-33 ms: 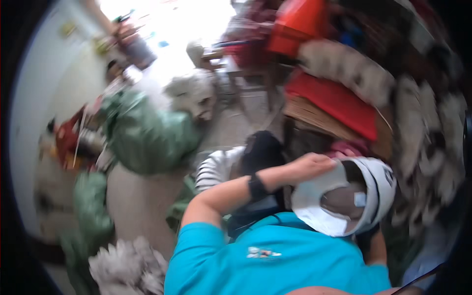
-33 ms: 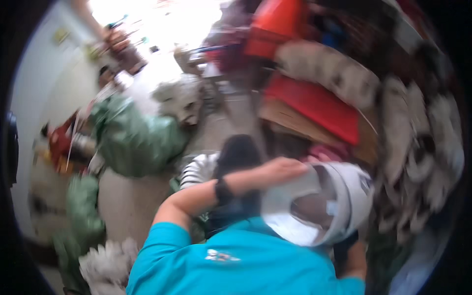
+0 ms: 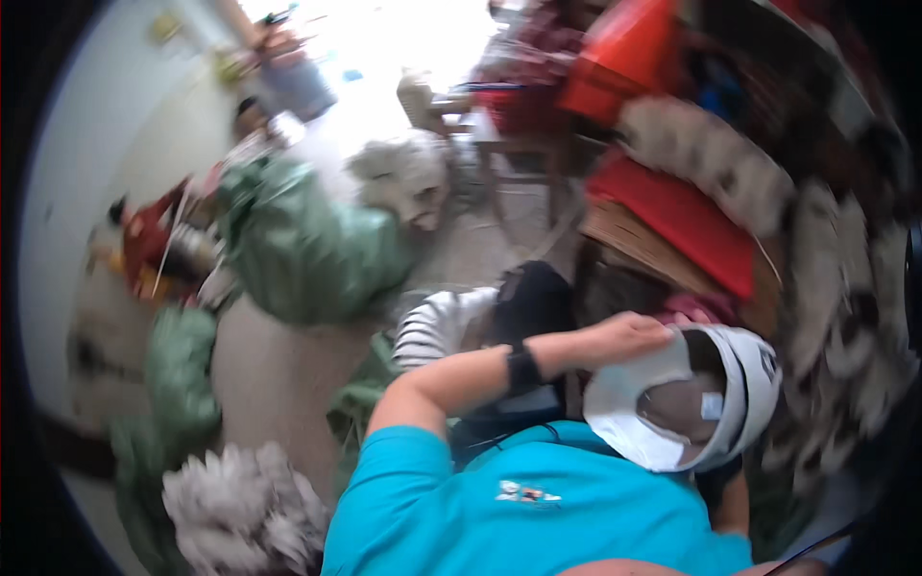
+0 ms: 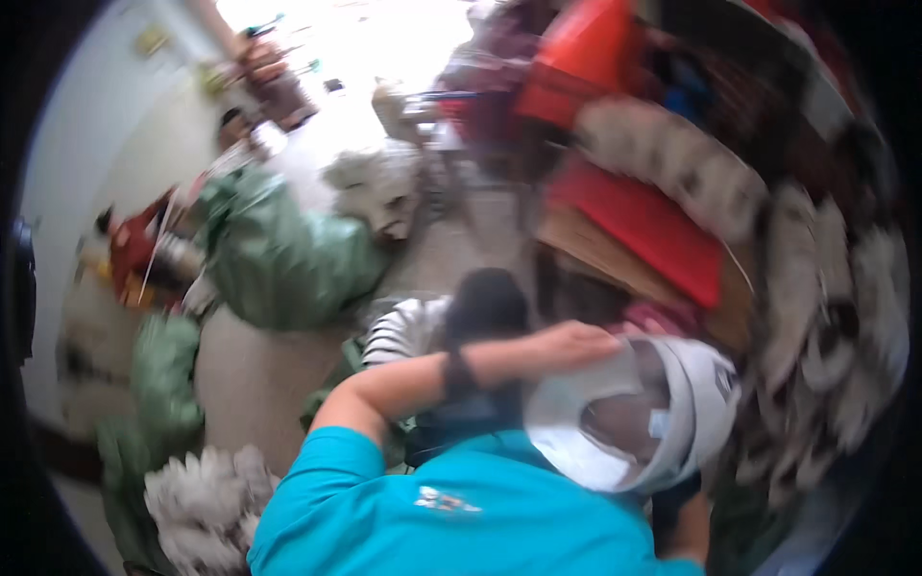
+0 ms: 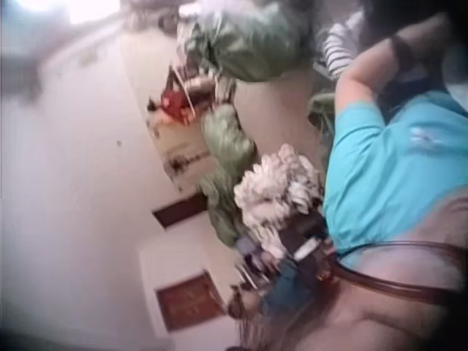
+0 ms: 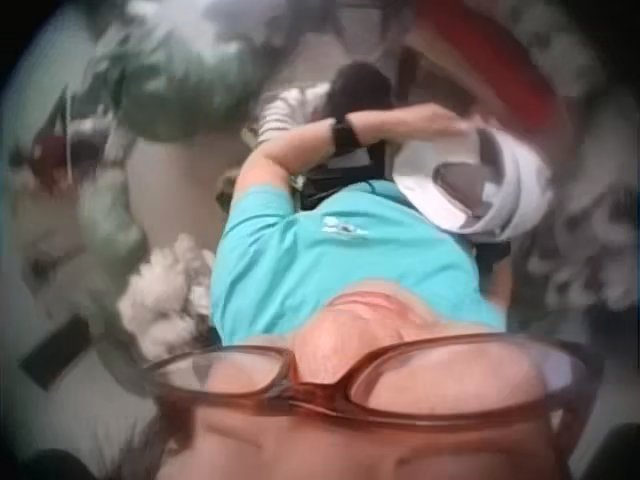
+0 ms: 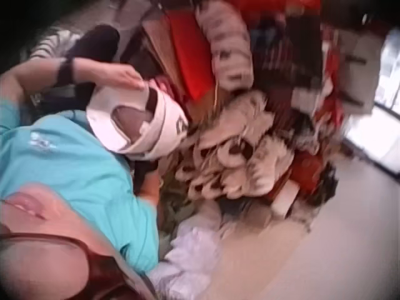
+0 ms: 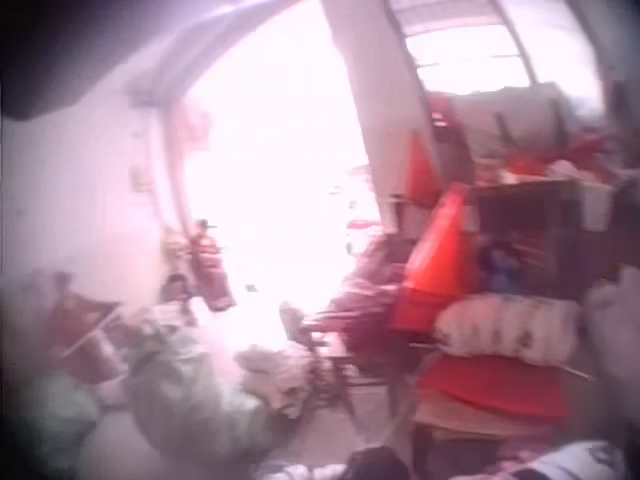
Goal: The person threads white shoelaces through the eyelets of a white sneaker, pulling the laces tight and adjusting them. They repeatedly thread the laces through the eyelets and pull them to tighten the fit.
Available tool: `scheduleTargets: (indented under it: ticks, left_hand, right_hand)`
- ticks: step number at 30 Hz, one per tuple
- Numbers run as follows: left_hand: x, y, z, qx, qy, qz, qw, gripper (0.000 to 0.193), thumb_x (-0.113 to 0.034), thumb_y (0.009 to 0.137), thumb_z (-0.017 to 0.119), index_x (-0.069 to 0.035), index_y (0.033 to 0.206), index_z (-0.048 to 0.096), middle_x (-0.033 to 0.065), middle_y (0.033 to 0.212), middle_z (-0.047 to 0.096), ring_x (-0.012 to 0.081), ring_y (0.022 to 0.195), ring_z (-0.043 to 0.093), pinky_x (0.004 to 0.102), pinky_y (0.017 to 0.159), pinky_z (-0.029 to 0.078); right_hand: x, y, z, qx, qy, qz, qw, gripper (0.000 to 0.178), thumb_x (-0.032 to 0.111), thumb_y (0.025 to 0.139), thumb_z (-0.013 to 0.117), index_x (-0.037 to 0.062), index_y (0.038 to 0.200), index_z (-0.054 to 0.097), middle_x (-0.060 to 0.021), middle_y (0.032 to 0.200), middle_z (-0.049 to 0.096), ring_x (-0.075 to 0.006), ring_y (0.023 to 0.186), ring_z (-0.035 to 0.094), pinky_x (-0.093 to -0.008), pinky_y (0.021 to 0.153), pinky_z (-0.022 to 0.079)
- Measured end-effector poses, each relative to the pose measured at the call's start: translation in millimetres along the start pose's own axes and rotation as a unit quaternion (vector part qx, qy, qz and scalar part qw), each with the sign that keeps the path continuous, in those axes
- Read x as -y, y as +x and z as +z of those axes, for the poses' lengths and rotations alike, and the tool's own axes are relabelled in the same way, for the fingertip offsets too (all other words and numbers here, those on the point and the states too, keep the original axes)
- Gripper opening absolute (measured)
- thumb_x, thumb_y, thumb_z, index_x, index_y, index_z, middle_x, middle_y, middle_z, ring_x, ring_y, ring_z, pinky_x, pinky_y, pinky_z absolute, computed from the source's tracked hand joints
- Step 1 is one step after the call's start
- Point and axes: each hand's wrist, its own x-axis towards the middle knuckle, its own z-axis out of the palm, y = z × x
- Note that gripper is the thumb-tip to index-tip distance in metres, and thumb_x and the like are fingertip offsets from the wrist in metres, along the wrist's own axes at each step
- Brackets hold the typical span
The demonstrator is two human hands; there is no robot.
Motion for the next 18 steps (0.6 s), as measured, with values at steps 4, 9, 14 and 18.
scheduleTargets:
  ticks: [4,9,14,18]
  left_hand:
    - [4.7,-18.0,3.0,-0.003,-0.084,0.020,0.996,0.047,-0.044,0.101,0.051,-0.003,0.120,0.063,0.0043,0.105,0.064,0.0148,0.095,0.057,0.0313,0.081,0.048]
    - [13.0,-53.1,-9.8,-0.052,-0.111,0.014,0.992,0.050,-0.046,0.100,0.050,-0.002,0.121,0.062,0.0045,0.106,0.063,0.0151,0.094,0.056,0.0309,0.080,0.048]
    - [32.0,-55.8,-14.6,-0.022,-0.187,0.043,0.981,0.044,-0.038,0.100,0.054,-0.001,0.121,0.062,0.0021,0.107,0.063,0.0124,0.094,0.057,0.0289,0.082,0.048]
    - [16.5,-71.5,-23.6,-0.086,-0.067,0.015,0.994,0.053,-0.047,0.101,0.045,-0.006,0.130,0.059,0.0046,0.110,0.064,0.0151,0.098,0.059,0.0329,0.072,0.054]
  right_hand:
    - [1.0,-9.1,-15.2,-0.041,-0.059,0.017,0.997,0.053,0.038,0.098,0.050,0.0047,0.140,0.045,-0.0147,0.135,0.055,-0.0283,0.125,0.052,-0.0440,0.110,0.038]
    - [3.1,-5.0,-23.3,-0.054,-0.103,0.032,0.993,0.056,0.039,0.097,0.052,0.0047,0.141,0.043,-0.0151,0.135,0.055,-0.0297,0.124,0.052,-0.0460,0.111,0.037]
    - [4.7,11.5,-20.2,-0.057,-0.131,0.043,0.989,0.060,0.040,0.096,0.053,0.0047,0.142,0.041,-0.0155,0.135,0.054,-0.0310,0.124,0.052,-0.0479,0.111,0.036]
    - [15.8,18.6,-23.1,-0.060,-0.137,0.026,0.988,0.062,0.041,0.095,0.055,0.0047,0.143,0.040,-0.0158,0.134,0.054,-0.0321,0.123,0.052,-0.0495,0.111,0.035]
